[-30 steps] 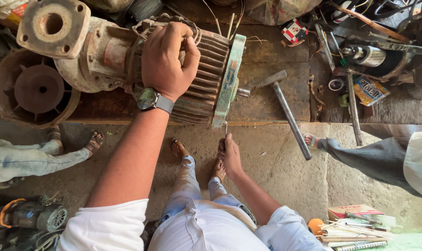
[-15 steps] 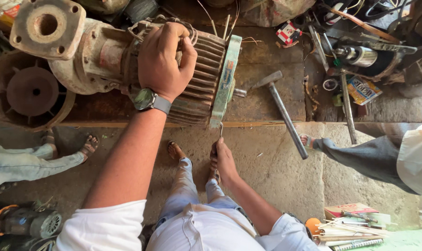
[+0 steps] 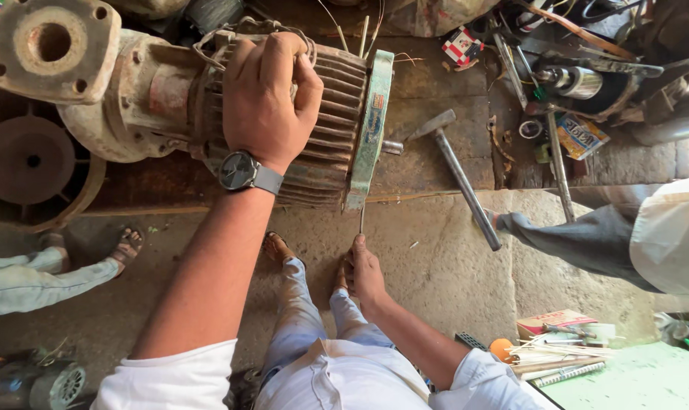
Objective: The person works on an electric motor-driven water pump on a cluttered workbench, holding the pump steady while prying at the casing and using a hammer and a spanner to loosen and remove parts from the pump housing.
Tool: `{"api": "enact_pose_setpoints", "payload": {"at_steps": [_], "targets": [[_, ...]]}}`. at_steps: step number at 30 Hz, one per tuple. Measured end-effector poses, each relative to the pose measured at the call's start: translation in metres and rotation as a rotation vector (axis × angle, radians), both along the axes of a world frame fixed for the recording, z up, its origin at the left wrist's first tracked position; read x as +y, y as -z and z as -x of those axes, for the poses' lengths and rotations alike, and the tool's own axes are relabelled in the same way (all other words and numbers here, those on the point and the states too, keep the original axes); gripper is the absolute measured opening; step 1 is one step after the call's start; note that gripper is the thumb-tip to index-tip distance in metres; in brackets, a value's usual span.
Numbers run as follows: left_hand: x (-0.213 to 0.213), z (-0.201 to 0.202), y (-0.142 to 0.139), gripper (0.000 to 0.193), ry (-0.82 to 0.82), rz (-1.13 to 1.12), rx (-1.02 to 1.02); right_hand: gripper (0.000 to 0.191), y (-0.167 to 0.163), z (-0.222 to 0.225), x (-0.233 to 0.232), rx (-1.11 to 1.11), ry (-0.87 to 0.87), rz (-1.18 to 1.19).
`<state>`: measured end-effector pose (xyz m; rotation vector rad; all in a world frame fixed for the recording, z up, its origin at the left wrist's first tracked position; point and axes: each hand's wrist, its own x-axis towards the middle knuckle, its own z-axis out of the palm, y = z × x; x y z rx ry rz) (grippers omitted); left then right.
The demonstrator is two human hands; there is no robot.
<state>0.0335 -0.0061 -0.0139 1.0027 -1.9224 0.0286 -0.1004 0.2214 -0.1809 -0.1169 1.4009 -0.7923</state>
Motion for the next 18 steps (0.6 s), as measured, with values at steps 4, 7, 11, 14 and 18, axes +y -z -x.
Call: {"api": "enact_pose_setpoints", "payload": {"at_steps": [4,7,11,14,18], "targets": [[-0.001,-0.003,0.0,0.012,-0.014,-0.01,0.016,0.056,-0.003,-0.003,0.0,0.024,0.019,-0.014],[0.001,-0.003,-0.002,0.012,-0.006,-0.007,0.012,0.059,-0.01,-0.001,0.002,-0.004,-0.016,-0.071],[0.004,0.0,-0.008,0.011,-0.041,-0.011,0.004,0.057,-0.025,0.003,0.001,-0.043,-0.033,-0.097],[0.007,0.004,-0.015,0.011,-0.02,0.008,0.0,0.053,-0.03,0.007,-0.009,-0.153,-0.003,-0.047],[0.013,0.008,-0.021,0.009,-0.026,-0.013,-0.016,0.043,-0.021,0.026,-0.019,-0.218,0.15,0.155]]}}
